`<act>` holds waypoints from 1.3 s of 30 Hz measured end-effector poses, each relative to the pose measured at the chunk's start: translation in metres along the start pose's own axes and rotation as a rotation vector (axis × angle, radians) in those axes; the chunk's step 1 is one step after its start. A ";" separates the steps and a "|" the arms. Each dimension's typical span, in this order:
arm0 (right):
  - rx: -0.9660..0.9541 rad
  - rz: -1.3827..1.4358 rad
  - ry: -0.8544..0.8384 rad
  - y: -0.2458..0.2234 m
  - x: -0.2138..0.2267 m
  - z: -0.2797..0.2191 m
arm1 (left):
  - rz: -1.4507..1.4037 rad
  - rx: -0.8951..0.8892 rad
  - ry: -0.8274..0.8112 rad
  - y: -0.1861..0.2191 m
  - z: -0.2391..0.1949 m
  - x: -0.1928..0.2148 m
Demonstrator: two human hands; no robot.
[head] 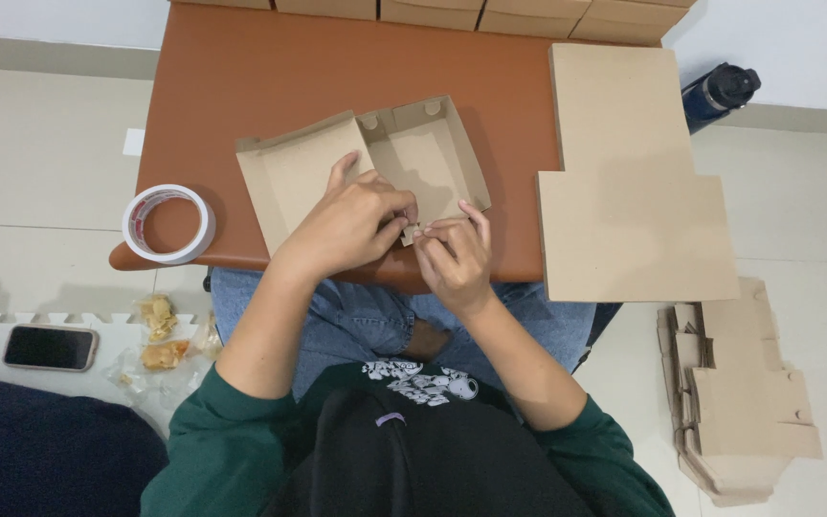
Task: The person folds a flat cardboard sheet into a rectangular box by hand, folding the side flaps and tucking the tabs into slots to form the structure. The person then places a separate cardboard lid on top of the assembled box.
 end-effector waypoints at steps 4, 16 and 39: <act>-0.023 -0.063 -0.063 -0.003 0.007 0.009 | 0.049 -0.022 -0.002 0.009 -0.008 -0.002; -0.305 0.439 -1.107 0.039 -0.011 0.110 | 0.389 -0.123 0.294 0.006 -0.031 -0.025; -0.167 0.511 -1.530 0.053 -0.022 0.090 | 0.317 -0.132 0.409 -0.003 -0.020 -0.050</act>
Point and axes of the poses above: each hand's wrist, its own z-axis towards the middle knuckle, its own x-axis out of the back of the hand, y = z × x, the point moved 2 cm from there along z, towards the middle knuckle, and after that the axes turned 15 degrees about -z, right-handed, at the moved point
